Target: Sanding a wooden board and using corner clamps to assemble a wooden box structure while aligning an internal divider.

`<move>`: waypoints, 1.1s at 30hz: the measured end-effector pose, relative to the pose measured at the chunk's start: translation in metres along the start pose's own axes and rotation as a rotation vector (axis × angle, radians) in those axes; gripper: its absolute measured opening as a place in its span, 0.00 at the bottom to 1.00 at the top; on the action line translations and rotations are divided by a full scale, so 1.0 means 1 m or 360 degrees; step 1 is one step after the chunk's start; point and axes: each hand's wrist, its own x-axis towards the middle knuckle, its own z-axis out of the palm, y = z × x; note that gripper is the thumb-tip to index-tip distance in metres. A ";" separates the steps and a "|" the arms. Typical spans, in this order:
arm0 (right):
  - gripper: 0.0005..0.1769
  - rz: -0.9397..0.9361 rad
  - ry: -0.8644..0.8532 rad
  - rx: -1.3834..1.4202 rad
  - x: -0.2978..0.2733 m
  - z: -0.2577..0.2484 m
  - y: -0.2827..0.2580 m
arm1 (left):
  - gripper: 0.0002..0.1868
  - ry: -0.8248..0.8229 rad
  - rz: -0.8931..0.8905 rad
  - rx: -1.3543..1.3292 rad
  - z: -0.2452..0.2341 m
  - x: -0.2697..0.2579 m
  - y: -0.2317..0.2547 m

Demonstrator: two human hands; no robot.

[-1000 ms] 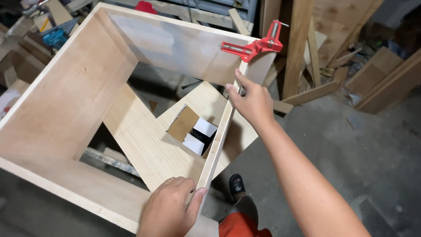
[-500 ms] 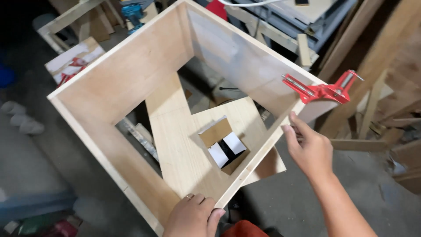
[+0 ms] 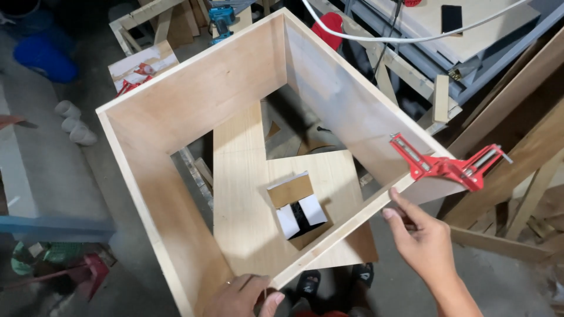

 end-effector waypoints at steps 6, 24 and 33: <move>0.09 0.0197 0.0068 0.0837 0.037 -0.111 0.072 | 0.18 0.0970 0.0275 -0.0422 0.013 0.017 0.126; 0.27 0.0404 -0.0793 0.1139 0.191 -0.169 0.168 | 0.40 0.0396 0.0182 -0.1019 0.016 0.145 0.281; 0.29 0.0230 -0.1255 0.0851 0.231 -0.178 0.162 | 0.42 -0.0023 0.0008 -0.1631 -0.018 0.186 0.342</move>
